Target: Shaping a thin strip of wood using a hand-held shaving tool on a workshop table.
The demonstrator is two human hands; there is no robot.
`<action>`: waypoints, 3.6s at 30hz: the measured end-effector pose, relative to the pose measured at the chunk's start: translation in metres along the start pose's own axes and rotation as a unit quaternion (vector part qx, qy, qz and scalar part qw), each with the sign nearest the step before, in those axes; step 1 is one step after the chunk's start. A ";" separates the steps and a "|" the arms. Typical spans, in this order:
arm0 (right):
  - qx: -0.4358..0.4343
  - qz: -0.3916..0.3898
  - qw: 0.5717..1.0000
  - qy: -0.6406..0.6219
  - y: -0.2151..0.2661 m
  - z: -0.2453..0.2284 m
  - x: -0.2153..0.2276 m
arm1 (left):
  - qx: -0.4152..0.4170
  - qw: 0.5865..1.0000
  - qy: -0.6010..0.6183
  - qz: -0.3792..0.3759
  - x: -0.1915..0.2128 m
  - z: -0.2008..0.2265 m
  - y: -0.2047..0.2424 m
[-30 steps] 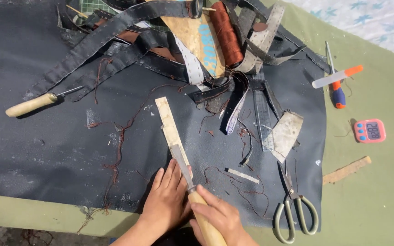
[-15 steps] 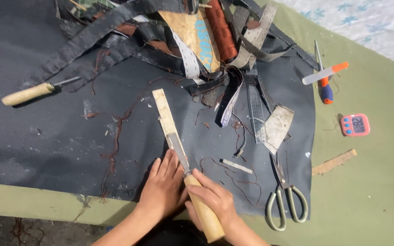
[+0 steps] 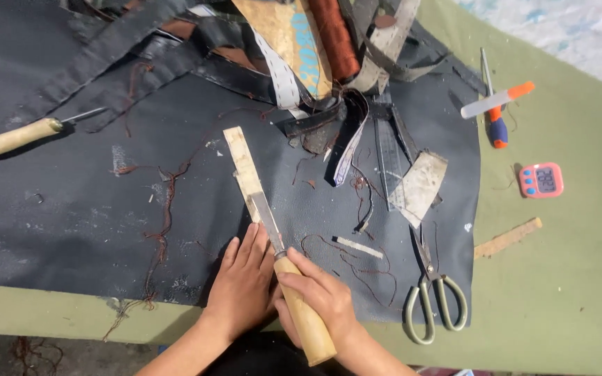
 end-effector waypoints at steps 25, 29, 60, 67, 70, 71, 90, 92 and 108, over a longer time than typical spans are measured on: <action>0.022 0.012 1.000 -0.001 -0.038 0.027 -0.022 | 0.009 0.995 -0.097 0.013 -0.015 -0.003 0.003; -0.013 -0.015 1.000 -0.008 -0.026 0.010 -0.007 | -0.008 0.998 -0.055 0.022 -0.007 -0.003 0.003; 0.020 0.008 1.000 0.011 -0.033 0.011 -0.011 | -0.016 0.998 -0.061 0.012 -0.006 -0.005 0.002; 0.013 -0.001 0.999 -0.038 -0.066 0.029 -0.025 | 0.006 1.000 -0.024 0.003 -0.002 -0.004 -0.002; 0.015 0.000 1.000 -0.028 -0.059 0.020 -0.021 | 0.007 1.000 -0.010 -0.002 -0.006 -0.006 0.000; 0.037 0.009 0.999 -0.003 -0.054 0.013 -0.017 | 0.010 1.000 -0.002 -0.002 -0.008 -0.006 0.000; 0.001 -0.011 1.000 -0.011 -0.053 0.023 -0.012 | 0.021 0.997 -0.073 0.015 -0.008 -0.008 -0.002; 0.027 0.006 1.000 -0.008 -0.056 0.021 -0.010 | 0.025 0.997 -0.073 0.007 -0.007 -0.008 -0.003; 0.027 -0.009 0.999 0.016 -0.075 0.019 -0.013 | 0.034 0.999 0.028 0.015 0.006 -0.013 -0.007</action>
Point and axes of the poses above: each hand's wrist, its own y-axis away from the middle knuckle, its own x-axis out of the back of the hand, z = x × y, the point moved 8 cm from there along -y, towards the middle knuckle, and after that the axes turned 9 degrees about -y, right-handed, at the moved point
